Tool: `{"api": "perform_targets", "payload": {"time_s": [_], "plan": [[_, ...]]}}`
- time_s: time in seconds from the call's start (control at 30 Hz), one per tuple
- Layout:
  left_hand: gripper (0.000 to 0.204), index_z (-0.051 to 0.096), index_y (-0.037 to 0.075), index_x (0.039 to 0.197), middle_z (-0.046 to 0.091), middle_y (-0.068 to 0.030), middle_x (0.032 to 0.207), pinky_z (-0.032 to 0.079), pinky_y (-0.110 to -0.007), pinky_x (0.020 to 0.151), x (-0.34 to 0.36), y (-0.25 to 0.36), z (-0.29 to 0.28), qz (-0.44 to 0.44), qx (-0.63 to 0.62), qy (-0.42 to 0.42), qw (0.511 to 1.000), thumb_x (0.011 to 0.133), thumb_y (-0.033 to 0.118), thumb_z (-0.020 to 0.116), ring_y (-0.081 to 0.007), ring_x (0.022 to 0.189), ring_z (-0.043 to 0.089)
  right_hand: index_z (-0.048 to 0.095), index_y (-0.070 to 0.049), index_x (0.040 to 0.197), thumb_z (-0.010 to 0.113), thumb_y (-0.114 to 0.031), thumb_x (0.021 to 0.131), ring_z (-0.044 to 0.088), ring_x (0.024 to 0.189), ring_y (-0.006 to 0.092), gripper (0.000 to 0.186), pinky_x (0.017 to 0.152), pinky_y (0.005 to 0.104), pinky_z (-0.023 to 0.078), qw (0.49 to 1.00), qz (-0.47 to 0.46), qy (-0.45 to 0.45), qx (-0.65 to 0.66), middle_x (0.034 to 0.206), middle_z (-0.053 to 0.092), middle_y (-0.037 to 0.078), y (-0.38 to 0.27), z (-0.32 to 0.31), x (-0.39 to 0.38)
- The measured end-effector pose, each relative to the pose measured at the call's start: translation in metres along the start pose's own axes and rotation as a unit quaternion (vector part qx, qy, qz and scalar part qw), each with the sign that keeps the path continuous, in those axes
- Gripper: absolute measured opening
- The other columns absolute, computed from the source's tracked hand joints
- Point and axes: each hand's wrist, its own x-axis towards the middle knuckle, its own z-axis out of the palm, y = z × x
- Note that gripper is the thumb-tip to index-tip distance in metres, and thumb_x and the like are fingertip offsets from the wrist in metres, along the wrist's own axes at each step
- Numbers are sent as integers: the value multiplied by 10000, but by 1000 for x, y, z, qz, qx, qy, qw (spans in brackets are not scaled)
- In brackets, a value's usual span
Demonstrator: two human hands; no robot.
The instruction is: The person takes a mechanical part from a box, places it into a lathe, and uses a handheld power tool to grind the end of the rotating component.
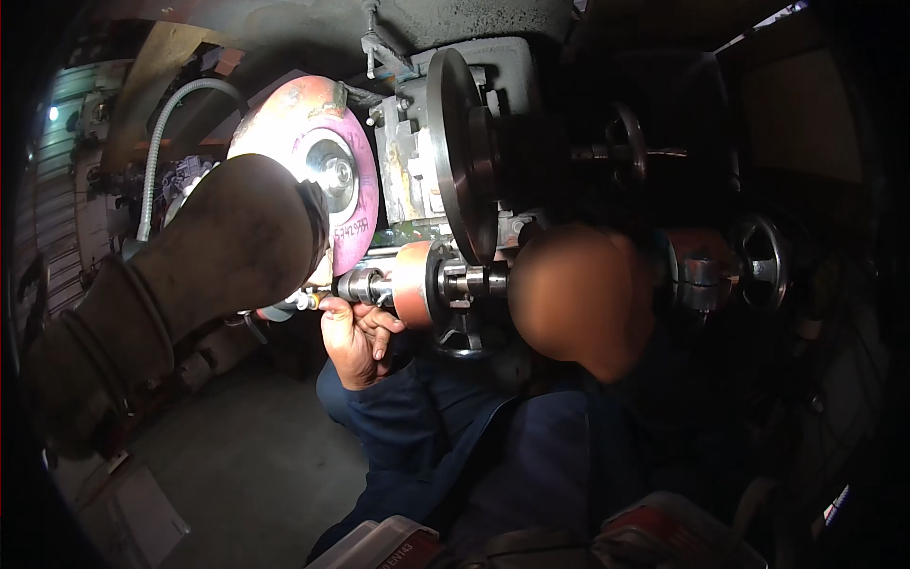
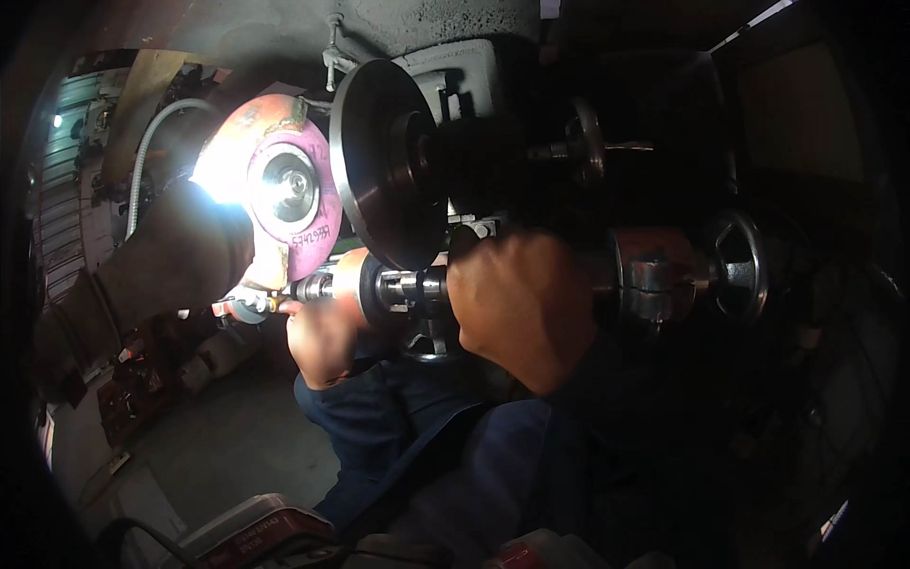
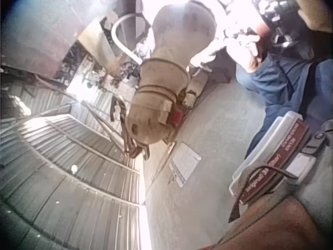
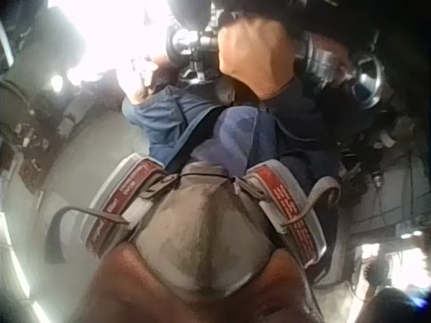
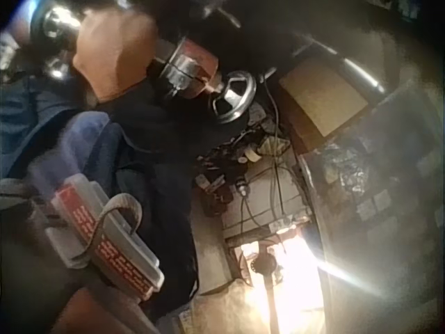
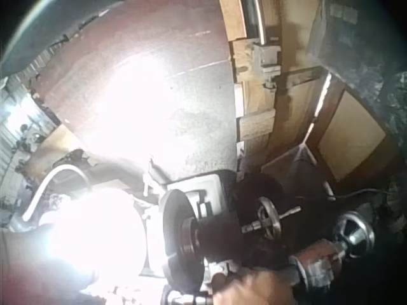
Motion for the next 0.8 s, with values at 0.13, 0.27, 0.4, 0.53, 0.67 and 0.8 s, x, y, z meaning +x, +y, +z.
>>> {"api": "perform_targets", "payload": {"time_s": [0.13,0.27,0.4,0.53,0.67,0.8], "plan": [[591,582,-112,1045,714,-232,914,420,-228,415,-1,18,5,-103,225,-120,961,1018,461,441,-248,624,705,663,-78,675,735,-297,675,645,675,286,230,608,432,474,998,36,-34,30,680,643,99,3,1,-2],[646,547,-47,1269,663,-188,1158,466,-364,939,2,-20,-5,-160,587,-251,753,775,309,765,-288,1104,618,694,-94,655,686,-119,645,664,568,236,27,525,352,507,1000,16,14,12,613,652,88,3,-11,-2],[767,506,-42,1305,586,-204,1244,386,-386,1042,4,-42,17,-276,520,-269,762,678,257,831,-289,1196,531,695,-88,649,683,-120,638,666,580,238,35,534,352,509,999,-12,38,34,613,651,94,1,6,2],[792,497,-42,1303,608,-168,1182,393,-378,1033,1,-50,18,-258,497,-263,786,632,194,845,-266,1167,541,701,-83,650,683,-125,635,668,587,237,48,545,349,513,999,-3,39,23,620,655,96,1,1,-1],[737,488,-53,1288,625,-140,1142,451,-353,974,-5,-53,35,-206,484,-230,819,629,72,796,-234,1088,597,705,-83,661,684,-133,638,670,593,229,59,550,347,515,999,-7,36,22,634,663,91,2,-1,-1],[704,485,-68,1272,648,-138,1105,495,-346,928,-9,-59,34,-210,467,-193,837,630,19,760,-229,1054,643,707,-85,672,685,-140,644,671,597,217,66,554,345,515,1000,7,18,20,643,668,85,1,4,0]]}}
